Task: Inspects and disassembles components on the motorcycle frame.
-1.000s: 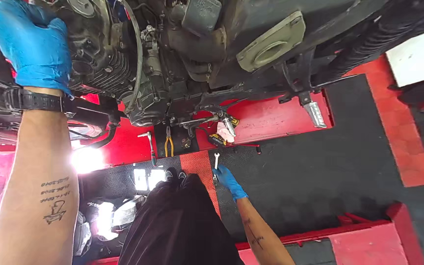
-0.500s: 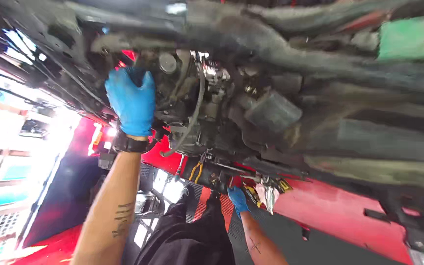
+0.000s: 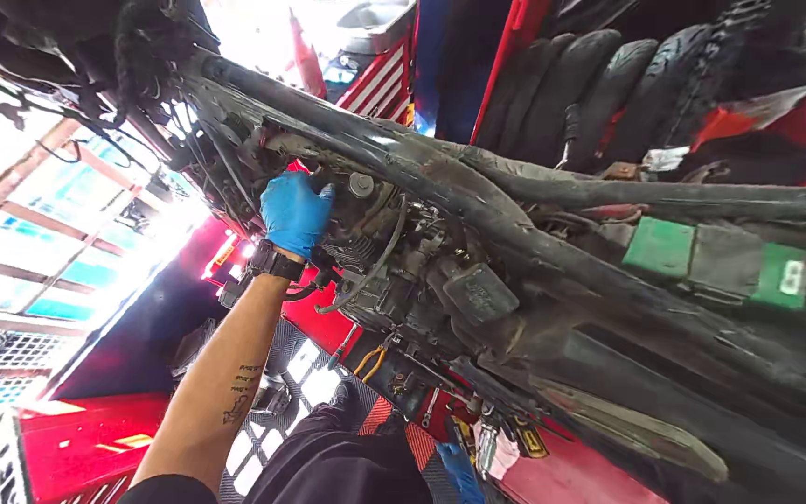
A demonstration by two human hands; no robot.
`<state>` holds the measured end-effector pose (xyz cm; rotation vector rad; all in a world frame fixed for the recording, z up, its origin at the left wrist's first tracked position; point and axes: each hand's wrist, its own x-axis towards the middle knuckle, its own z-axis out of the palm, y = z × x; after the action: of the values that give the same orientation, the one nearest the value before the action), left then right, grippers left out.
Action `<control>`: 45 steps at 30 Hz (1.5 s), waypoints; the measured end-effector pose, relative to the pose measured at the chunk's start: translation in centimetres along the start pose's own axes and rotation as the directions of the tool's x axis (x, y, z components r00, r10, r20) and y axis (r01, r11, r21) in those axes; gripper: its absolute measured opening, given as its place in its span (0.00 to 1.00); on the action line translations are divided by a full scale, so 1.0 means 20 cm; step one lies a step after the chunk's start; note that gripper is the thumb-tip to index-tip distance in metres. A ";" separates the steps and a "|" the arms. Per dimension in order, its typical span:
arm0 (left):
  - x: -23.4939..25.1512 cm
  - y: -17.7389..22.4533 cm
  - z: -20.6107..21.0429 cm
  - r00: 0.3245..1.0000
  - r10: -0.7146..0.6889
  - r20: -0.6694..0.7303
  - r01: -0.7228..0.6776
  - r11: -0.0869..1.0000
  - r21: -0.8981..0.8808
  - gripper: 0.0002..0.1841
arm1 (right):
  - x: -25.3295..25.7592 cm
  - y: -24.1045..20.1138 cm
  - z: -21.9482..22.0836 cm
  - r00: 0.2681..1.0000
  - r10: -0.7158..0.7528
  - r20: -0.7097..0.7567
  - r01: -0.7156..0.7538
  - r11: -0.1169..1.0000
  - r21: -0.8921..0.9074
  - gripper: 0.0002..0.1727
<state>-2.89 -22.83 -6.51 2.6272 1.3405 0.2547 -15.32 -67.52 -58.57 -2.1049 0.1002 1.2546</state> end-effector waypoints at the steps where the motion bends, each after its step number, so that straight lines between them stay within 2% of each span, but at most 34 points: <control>1: -0.01 -0.01 0.00 1.000 0.017 0.006 -0.017 1.000 -0.003 0.26 | 0.01 0.03 -0.01 1.000 0.008 -0.007 -0.008 1.000 -0.008 0.18; 5: 0.00 -0.02 -0.01 0.997 0.038 0.062 -0.035 0.998 -0.053 0.19 | -0.02 0.08 -0.06 0.999 0.044 -0.020 -0.043 0.998 0.036 0.20; 9: 0.05 -0.04 -0.02 0.993 0.002 0.115 0.014 0.990 -0.140 0.19 | 0.01 0.16 -0.05 0.999 -0.006 -0.033 0.009 0.997 0.075 0.19; 13: 0.05 -0.05 -0.02 0.995 -0.036 0.095 0.053 0.982 -0.179 0.20 | 0.00 0.19 -0.03 0.999 -0.005 -0.040 0.012 0.984 0.178 0.20; 17: 0.04 -0.04 0.01 0.997 -0.041 0.060 0.054 0.974 -0.222 0.18 | -0.07 0.13 -0.04 0.999 -0.004 -0.044 0.012 0.984 0.178 0.20; 25: 0.04 -0.04 -0.02 0.996 -0.042 0.076 0.051 0.991 -0.123 0.24 | -0.13 0.05 -0.03 0.997 0.028 -0.076 -0.013 0.981 0.191 0.17; 27: 0.03 -0.03 -0.02 0.997 -0.044 0.068 0.053 0.990 -0.135 0.21 | -0.14 0.02 -0.03 0.996 0.022 -0.088 -0.004 0.981 0.194 0.16; 29: 0.02 0.01 -0.01 0.998 -0.041 0.050 0.046 0.993 -0.113 0.20 | -0.14 -0.01 -0.02 0.996 0.020 -0.090 -0.009 0.993 0.121 0.16; 31: 0.03 0.01 -0.01 0.999 -0.025 0.047 0.028 0.997 -0.076 0.21 | -0.15 -0.09 -0.03 1.000 -0.007 -0.015 0.005 0.994 -0.111 0.19; 33: 0.05 -0.04 -0.04 0.998 0.012 0.061 -0.007 0.996 -0.087 0.25 | -0.21 -0.26 -0.02 0.990 -0.109 0.095 0.132 0.948 -0.289 0.20; 34: 0.07 -0.10 -0.05 0.998 0.045 0.052 -0.039 0.992 -0.121 0.27 | -0.27 -0.37 -0.02 0.973 -0.182 0.146 0.218 0.930 -0.296 0.21; 36: 0.12 -0.25 -0.05 0.990 0.138 0.013 -0.134 0.974 -0.182 0.25 | -0.44 -0.66 -0.05 0.903 -0.364 0.229 0.407 0.896 -0.178 0.19; 38: 0.19 -0.40 -0.02 0.967 0.255 -0.013 -0.252 0.946 -0.204 0.21 | -0.69 -1.01 -0.12 0.758 -0.586 0.286 0.605 0.796 0.028 0.16; 40: 0.25 -0.50 0.01 0.929 0.370 0.021 -0.358 0.911 -0.203 0.21 | -0.97 -1.36 -0.22 0.513 -0.831 0.217 0.810 0.552 0.198 0.12; 41: 0.27 -0.51 0.01 0.906 0.423 0.038 -0.408 0.891 -0.198 0.20 | -1.10 -1.53 -0.28 0.375 -0.916 0.142 0.894 0.398 0.204 0.10; 43: 0.28 -0.50 0.00 0.864 0.501 0.058 -0.483 0.854 -0.192 0.19 | -1.33 -1.88 -0.38 0.166 -0.986 -0.011 0.985 0.165 0.044 0.09; 44: 0.27 -0.49 -0.02 0.846 0.529 0.066 -0.510 0.839 -0.191 0.19 | -1.41 -2.05 -0.42 0.103 -0.992 -0.067 0.990 0.109 -0.091 0.10; 45: 0.29 -0.48 -0.02 0.824 0.561 0.084 -0.542 0.822 -0.174 0.19 | -1.46 -2.22 -0.45 0.082 -0.992 -0.097 0.965 0.104 -0.243 0.11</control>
<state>-7.17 -12.63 -7.98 2.7844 0.4626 0.2349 -6.95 -46.28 -9.84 -1.6670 -1.1958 0.0820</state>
